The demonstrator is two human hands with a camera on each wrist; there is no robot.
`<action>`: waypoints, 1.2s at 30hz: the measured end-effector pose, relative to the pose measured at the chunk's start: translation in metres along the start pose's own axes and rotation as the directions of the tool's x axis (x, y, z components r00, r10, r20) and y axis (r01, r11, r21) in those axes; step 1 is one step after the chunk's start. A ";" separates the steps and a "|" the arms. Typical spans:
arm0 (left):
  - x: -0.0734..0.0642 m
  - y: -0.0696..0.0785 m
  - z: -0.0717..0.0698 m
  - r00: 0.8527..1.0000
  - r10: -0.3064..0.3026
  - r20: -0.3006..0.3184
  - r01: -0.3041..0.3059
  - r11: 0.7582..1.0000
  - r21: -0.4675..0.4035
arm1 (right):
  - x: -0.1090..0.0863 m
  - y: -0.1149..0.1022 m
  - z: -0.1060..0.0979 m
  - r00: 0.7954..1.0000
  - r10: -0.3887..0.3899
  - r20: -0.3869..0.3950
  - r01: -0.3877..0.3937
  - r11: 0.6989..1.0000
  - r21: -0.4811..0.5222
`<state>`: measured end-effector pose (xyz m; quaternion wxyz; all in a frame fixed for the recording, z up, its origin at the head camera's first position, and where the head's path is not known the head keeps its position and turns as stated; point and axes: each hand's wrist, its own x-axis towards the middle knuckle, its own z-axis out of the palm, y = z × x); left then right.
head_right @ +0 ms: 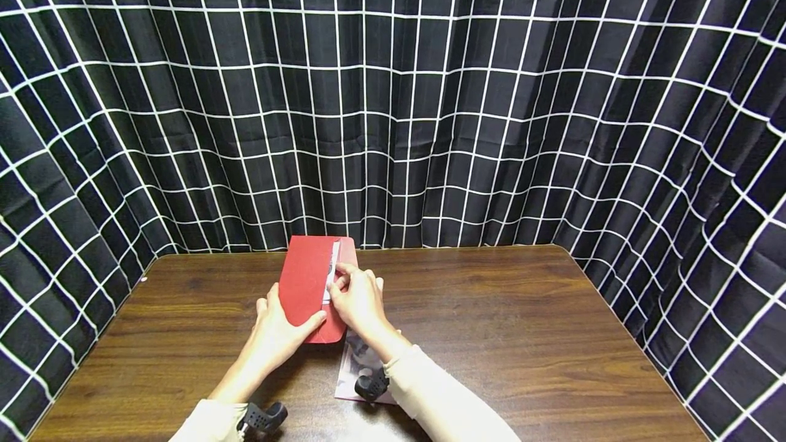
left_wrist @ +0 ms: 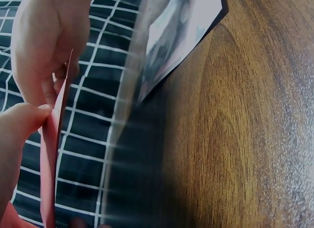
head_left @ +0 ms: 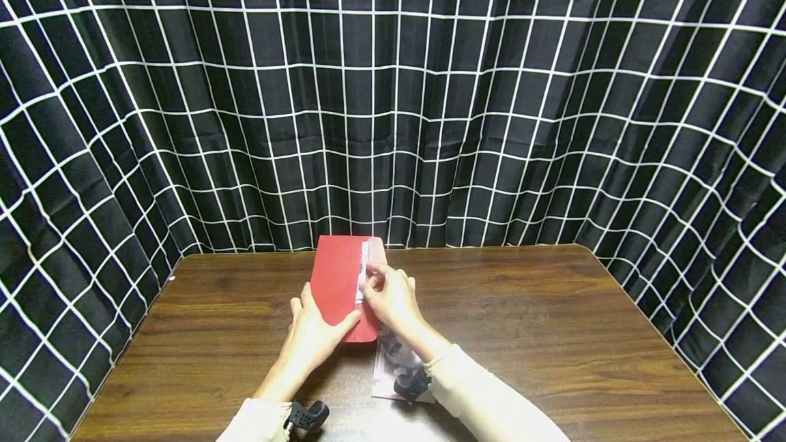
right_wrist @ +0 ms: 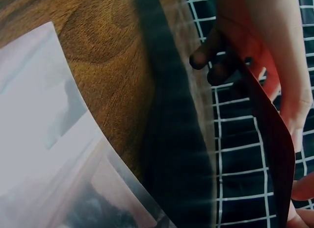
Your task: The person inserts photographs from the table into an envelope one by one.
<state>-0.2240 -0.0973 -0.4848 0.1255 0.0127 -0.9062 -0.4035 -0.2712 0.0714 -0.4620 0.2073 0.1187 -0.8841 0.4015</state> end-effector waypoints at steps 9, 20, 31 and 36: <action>0.000 -0.001 0.000 1.000 -0.010 0.010 0.010 1.000 -0.001 | -0.002 0.003 -0.004 1.000 0.001 0.010 -0.001 1.000 0.016; 0.003 -0.003 -0.002 0.999 -0.039 0.018 0.039 0.999 0.005 | -0.013 0.018 -0.028 0.998 0.033 0.060 -0.041 0.990 0.135; 0.005 -0.003 -0.004 0.999 -0.050 0.018 0.050 0.999 0.005 | -0.032 0.030 -0.052 0.992 0.086 0.095 -0.095 0.991 0.090; 0.004 -0.003 -0.004 0.998 -0.067 0.021 0.067 0.998 0.007 | -0.043 0.035 -0.063 0.989 0.094 0.118 -0.103 0.993 0.065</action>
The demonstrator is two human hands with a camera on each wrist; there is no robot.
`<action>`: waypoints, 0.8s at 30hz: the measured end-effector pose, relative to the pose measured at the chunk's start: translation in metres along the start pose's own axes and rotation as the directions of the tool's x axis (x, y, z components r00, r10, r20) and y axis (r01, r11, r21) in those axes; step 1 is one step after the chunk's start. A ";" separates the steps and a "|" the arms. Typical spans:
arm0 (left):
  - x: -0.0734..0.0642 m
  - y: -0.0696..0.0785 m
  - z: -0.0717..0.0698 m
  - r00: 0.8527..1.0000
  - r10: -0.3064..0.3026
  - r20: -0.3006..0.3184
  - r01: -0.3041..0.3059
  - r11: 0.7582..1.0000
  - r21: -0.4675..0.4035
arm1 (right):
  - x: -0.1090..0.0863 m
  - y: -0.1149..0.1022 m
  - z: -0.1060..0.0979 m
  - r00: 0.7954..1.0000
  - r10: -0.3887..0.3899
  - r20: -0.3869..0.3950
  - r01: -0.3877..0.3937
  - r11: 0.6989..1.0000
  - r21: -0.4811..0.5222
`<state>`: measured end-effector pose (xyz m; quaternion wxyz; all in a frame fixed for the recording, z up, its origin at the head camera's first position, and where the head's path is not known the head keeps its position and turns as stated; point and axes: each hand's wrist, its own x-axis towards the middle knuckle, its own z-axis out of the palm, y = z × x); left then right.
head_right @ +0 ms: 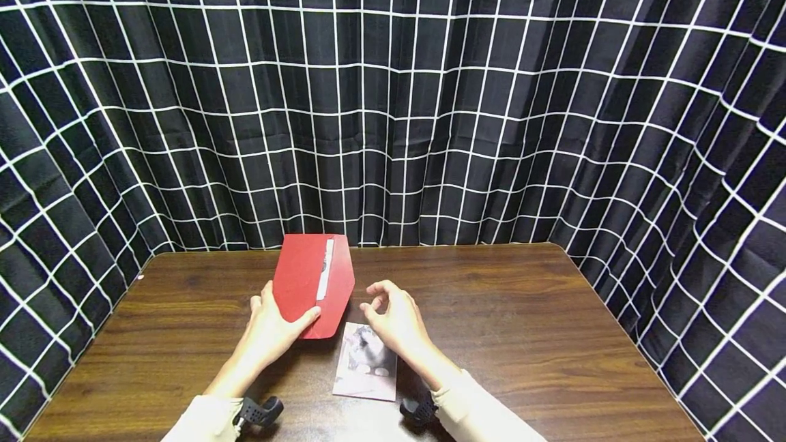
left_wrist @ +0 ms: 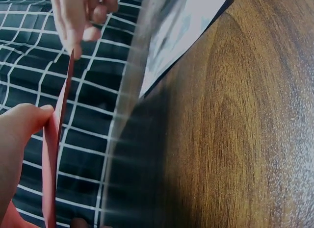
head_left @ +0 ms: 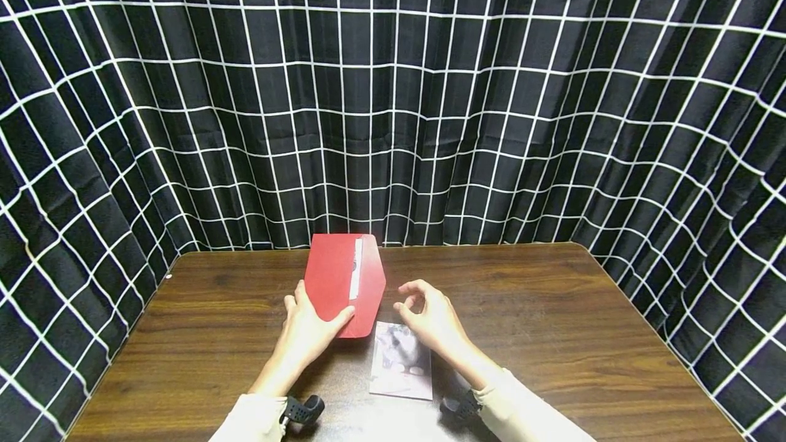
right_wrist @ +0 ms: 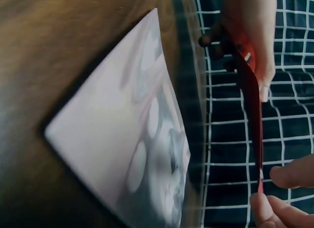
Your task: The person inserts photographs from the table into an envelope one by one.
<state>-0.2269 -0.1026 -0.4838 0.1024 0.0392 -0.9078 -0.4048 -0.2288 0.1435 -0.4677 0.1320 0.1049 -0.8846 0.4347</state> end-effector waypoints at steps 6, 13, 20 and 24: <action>-0.001 0.000 0.000 1.000 -0.003 0.006 0.003 1.000 -0.004 | -0.013 0.005 -0.011 1.000 0.011 0.025 -0.009 0.999 -0.048; 0.000 0.003 -0.001 1.000 0.006 0.006 -0.006 1.000 0.006 | -0.030 0.008 -0.025 0.999 0.017 0.044 -0.013 0.996 -0.085; -0.001 0.002 0.000 1.000 -0.002 0.008 0.002 1.000 0.011 | -0.048 0.011 -0.036 0.995 0.047 0.084 -0.036 0.991 -0.131; -0.001 0.002 0.001 1.000 0.006 0.010 -0.006 1.000 0.004 | -0.057 0.013 -0.039 0.993 0.065 0.094 -0.045 0.978 -0.206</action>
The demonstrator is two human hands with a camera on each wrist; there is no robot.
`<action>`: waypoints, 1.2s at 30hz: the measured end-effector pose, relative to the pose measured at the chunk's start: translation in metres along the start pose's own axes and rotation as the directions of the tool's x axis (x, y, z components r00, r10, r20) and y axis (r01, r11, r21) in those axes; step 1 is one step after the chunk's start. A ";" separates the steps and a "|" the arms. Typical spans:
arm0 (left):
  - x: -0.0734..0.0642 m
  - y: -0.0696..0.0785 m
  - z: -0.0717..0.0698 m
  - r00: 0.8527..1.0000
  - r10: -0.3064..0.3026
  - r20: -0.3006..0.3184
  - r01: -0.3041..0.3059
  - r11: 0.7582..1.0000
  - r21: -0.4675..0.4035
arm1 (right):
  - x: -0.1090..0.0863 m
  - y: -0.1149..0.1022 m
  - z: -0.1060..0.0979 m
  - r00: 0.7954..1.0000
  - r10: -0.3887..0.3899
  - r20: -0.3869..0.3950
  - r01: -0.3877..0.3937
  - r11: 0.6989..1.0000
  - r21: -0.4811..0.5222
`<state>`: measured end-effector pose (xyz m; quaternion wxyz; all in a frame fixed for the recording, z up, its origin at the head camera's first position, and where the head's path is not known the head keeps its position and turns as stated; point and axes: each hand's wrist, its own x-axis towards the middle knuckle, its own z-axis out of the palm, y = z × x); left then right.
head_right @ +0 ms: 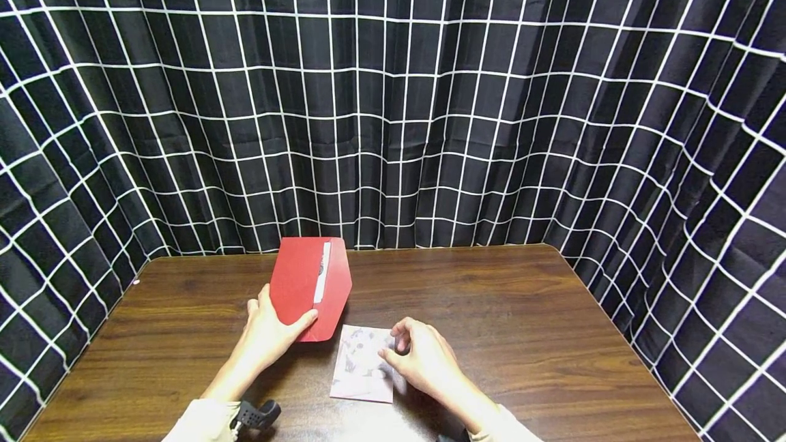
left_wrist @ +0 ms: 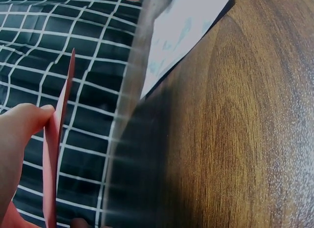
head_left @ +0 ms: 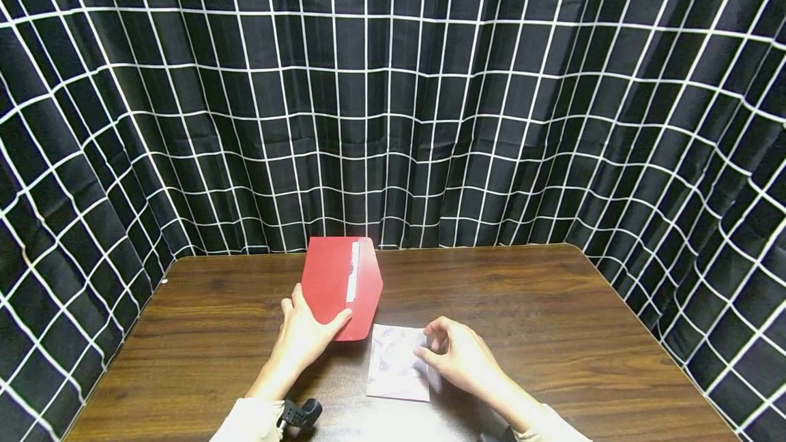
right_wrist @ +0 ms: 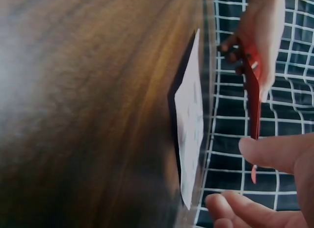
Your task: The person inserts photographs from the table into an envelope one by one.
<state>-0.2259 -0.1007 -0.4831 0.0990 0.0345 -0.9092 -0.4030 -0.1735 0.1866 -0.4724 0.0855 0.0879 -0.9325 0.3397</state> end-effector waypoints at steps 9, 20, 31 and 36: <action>0.000 0.001 -0.001 1.000 0.006 0.003 -0.006 1.000 -0.003 | -0.013 0.002 -0.003 1.000 0.025 0.018 -0.023 0.992 -0.120; -0.002 0.002 -0.001 1.000 0.020 -0.007 -0.020 1.000 -0.008 | -0.021 0.004 0.002 0.999 0.021 0.025 -0.016 0.983 -0.181; -0.002 0.003 -0.001 1.000 0.007 0.008 -0.007 1.000 -0.017 | -0.018 0.003 0.009 0.999 0.022 0.041 -0.010 0.966 -0.258; -0.002 0.002 -0.001 1.000 0.003 0.008 -0.003 1.000 -0.018 | -0.016 -0.001 0.011 0.999 0.017 0.040 -0.004 0.956 -0.294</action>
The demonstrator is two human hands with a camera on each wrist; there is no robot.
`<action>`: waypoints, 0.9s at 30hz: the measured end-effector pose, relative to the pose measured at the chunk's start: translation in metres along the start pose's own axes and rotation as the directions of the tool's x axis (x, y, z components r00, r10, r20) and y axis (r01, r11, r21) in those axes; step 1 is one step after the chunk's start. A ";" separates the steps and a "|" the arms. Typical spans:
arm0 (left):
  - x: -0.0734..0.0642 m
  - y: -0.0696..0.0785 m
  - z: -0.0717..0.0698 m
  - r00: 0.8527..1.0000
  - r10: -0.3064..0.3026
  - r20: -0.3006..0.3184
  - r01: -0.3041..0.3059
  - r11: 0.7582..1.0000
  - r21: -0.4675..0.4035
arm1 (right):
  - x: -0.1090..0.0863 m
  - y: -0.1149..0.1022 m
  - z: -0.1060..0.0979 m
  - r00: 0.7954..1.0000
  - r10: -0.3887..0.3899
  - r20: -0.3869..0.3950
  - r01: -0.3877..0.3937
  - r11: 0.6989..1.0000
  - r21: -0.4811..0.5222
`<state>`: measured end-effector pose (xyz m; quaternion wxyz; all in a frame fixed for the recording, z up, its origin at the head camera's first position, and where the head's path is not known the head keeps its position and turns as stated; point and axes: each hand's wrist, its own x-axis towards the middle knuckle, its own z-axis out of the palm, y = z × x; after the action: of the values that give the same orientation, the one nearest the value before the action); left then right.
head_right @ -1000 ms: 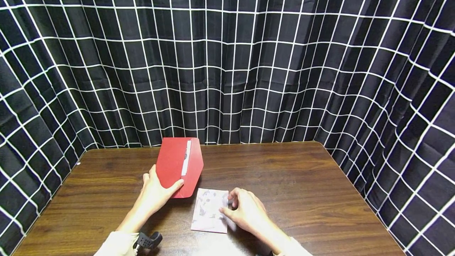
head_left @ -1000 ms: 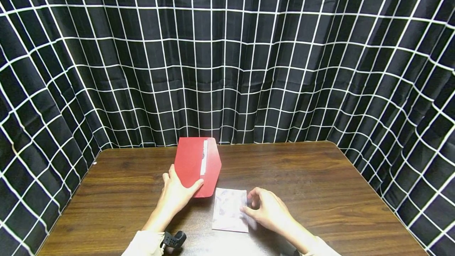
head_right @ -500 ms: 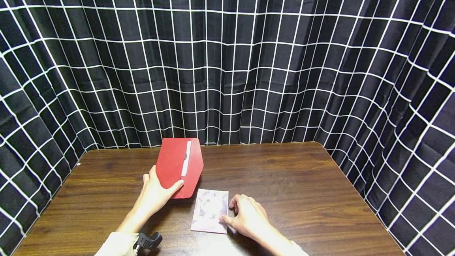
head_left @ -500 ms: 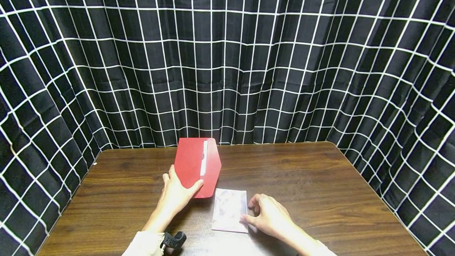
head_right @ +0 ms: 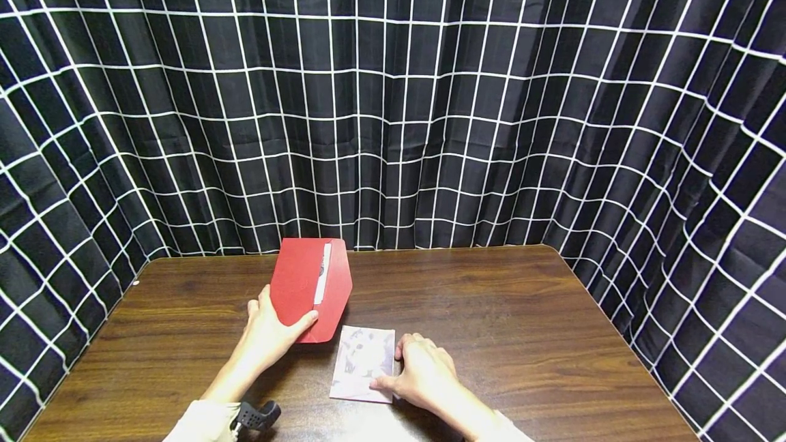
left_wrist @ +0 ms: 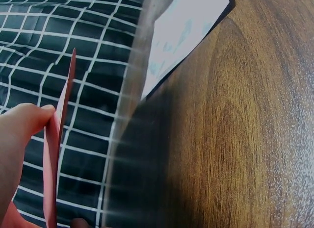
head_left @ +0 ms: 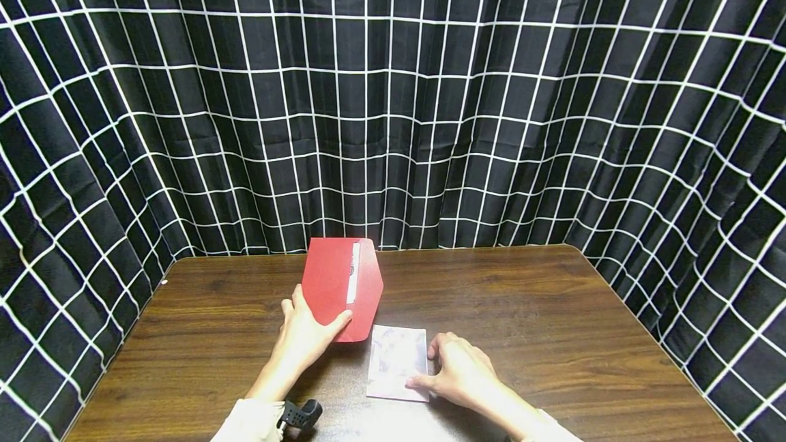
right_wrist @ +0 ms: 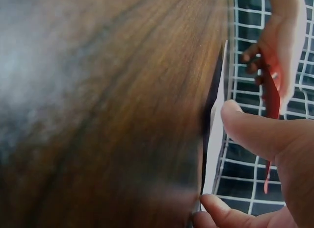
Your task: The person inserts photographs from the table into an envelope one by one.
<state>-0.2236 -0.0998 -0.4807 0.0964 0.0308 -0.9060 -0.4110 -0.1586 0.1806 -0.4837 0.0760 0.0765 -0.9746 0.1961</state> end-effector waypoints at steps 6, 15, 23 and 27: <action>0.001 -0.001 0.001 1.000 0.003 -0.003 -0.003 1.000 0.007 | 0.002 -0.001 0.003 1.000 -0.005 0.008 0.005 1.000 -0.013; 0.001 -0.002 0.002 1.000 0.015 -0.005 -0.015 1.000 0.020 | 0.003 -0.004 0.000 0.998 -0.055 0.010 0.055 0.998 -0.008; 0.001 -0.002 0.002 1.000 0.006 0.000 -0.006 1.000 0.013 | 0.004 -0.005 -0.002 0.997 -0.053 0.059 0.050 0.998 0.040; 0.001 -0.002 0.002 1.000 0.003 0.002 -0.004 1.000 0.010 | 0.005 -0.005 -0.003 0.995 -0.044 0.093 0.038 0.997 0.062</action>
<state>-0.2251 -0.1001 -0.4832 0.0960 0.0293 -0.9082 -0.4063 -0.1619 0.1762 -0.4785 0.0318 0.1079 -0.9690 0.2202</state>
